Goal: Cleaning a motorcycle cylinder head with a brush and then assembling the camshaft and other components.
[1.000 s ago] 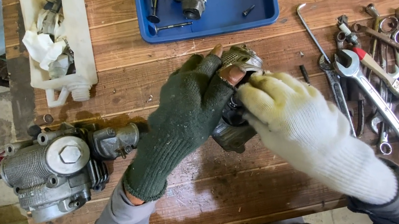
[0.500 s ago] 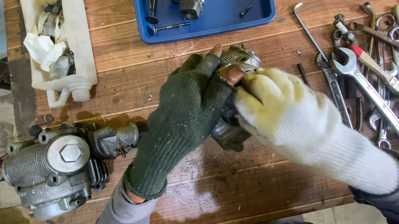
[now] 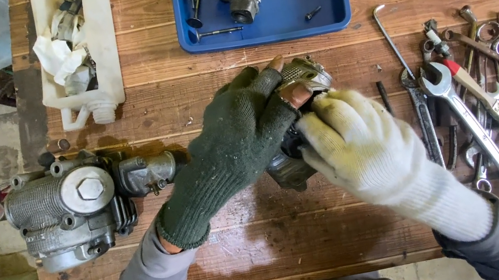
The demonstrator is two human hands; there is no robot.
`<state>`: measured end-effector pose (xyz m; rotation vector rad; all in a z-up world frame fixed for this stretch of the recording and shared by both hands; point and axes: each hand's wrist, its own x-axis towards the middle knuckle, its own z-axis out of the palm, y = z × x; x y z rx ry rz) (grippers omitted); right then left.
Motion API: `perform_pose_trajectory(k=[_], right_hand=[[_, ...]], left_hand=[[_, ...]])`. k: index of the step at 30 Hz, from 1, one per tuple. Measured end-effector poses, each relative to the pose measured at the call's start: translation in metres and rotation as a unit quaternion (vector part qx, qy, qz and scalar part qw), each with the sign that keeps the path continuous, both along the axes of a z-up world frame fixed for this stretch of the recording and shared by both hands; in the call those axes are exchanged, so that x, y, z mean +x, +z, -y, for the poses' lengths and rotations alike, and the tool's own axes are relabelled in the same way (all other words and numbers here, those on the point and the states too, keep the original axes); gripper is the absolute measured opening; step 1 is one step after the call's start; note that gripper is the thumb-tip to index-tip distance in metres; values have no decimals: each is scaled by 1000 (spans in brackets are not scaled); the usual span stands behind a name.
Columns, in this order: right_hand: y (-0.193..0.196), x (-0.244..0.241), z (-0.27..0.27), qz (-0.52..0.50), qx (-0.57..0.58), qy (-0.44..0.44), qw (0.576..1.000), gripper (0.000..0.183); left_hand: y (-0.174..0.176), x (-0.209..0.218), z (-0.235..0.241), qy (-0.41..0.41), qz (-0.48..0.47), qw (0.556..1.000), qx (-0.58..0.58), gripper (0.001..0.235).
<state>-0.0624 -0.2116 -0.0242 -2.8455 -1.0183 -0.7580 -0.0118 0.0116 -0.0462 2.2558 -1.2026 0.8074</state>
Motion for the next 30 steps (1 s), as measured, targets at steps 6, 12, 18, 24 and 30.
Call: perform_pose_trajectory(k=[6, 12, 18, 24, 30], right_hand=[[-4, 3, 3, 49, 99, 35, 993, 8], [9, -18, 5, -116, 336, -173, 918, 44], [22, -4, -8, -301, 441, -162, 830, 76], [4, 8, -19, -360, 473, -233, 770, 90], [1, 10, -21, -363, 493, -234, 755, 87]], left_hand=[[38, -2, 8, -27, -165, 985, -34, 25], [60, 5, 18, 65, -509, 857, -43, 73], [46, 9, 12, 24, -589, 798, -127, 50], [43, 13, 11, 34, -525, 841, -124, 75], [47, -18, -1, 48, -334, 939, -70, 82]])
